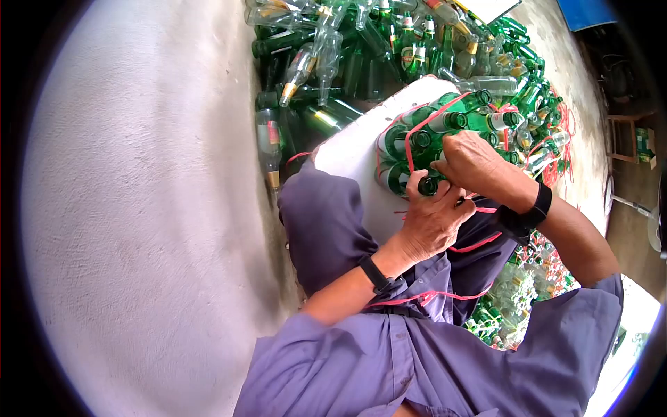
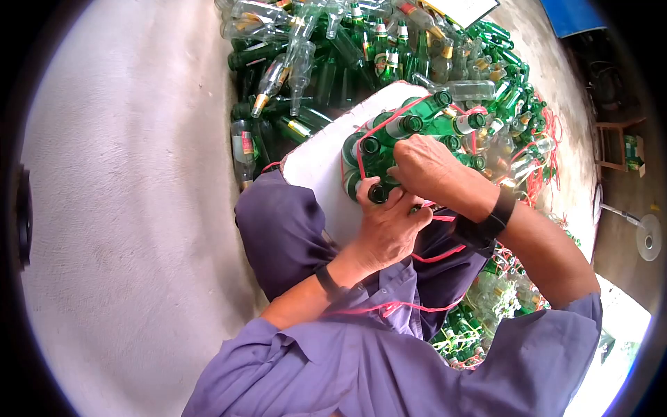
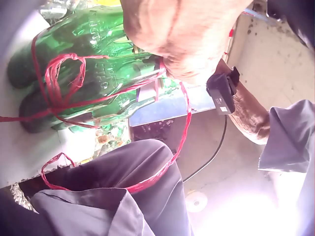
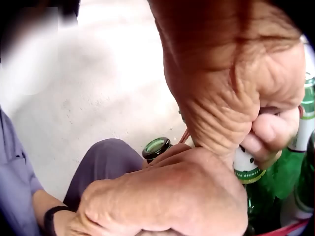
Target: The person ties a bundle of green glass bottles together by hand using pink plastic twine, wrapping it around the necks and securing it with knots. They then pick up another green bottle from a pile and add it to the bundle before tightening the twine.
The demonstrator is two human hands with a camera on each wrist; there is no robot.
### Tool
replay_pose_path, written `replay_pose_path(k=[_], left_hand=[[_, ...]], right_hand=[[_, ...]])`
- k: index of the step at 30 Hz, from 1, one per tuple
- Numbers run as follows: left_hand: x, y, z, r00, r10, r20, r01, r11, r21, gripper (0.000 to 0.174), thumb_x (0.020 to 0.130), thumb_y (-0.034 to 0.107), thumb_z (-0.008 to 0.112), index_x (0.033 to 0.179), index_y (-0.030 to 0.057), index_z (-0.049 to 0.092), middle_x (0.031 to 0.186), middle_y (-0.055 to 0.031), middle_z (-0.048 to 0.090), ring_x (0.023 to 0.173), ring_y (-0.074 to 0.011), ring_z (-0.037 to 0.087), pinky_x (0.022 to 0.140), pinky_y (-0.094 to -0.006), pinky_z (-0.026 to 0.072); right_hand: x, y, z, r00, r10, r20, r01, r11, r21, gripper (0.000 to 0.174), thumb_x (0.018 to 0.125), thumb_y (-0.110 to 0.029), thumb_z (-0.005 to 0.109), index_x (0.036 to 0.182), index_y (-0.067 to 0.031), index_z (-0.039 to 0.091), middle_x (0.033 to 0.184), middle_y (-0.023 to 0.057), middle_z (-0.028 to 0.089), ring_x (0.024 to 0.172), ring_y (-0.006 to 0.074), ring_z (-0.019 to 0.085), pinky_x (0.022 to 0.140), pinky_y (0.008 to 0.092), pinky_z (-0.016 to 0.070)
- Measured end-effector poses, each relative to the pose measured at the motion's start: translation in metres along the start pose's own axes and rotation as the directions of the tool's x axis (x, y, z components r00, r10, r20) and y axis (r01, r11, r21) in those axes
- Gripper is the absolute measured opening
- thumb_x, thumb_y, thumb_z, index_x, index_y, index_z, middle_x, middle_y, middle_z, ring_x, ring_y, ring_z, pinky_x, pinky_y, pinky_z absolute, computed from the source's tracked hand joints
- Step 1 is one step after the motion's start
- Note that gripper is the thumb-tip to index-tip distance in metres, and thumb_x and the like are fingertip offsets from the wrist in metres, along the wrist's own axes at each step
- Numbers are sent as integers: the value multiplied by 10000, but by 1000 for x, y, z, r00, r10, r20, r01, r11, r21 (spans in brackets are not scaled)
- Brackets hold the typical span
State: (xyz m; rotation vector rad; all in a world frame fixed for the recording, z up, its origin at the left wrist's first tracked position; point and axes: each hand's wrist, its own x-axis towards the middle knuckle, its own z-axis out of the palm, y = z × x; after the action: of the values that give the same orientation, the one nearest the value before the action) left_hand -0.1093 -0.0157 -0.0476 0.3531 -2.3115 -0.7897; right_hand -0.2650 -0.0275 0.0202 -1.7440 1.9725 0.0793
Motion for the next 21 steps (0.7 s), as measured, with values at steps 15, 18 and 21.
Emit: replay_pose_path(k=[15,18,21], left_hand=[[1,3,-1,999,50,-1,-50,997,63,86,791,133,633,851,194,624,865,15,537,926,-161,534,969,-528,238],[1,5,-2,998,63,-6,-62,993,96,81,798,140,648,851,197,624,857,23,539,899,-159,543,967,-523,235],[1,5,-1,997,79,-11,-77,989,124,90,794,130,654,849,196,624,866,30,548,888,-157,555,978,-514,230]], right_hand=[[-14,-2,-2,967,-207,-147,189,974,-127,299,922,-197,569,759,39,653,624,215,539,644,400,605,581,495,450],[-41,-15,-10,945,-6,-328,19,999,37,261,930,-213,585,868,39,615,674,208,532,667,389,595,612,478,444],[-64,-11,-7,864,40,-502,6,996,91,265,914,-220,618,890,42,594,706,214,568,664,399,590,623,471,452]])
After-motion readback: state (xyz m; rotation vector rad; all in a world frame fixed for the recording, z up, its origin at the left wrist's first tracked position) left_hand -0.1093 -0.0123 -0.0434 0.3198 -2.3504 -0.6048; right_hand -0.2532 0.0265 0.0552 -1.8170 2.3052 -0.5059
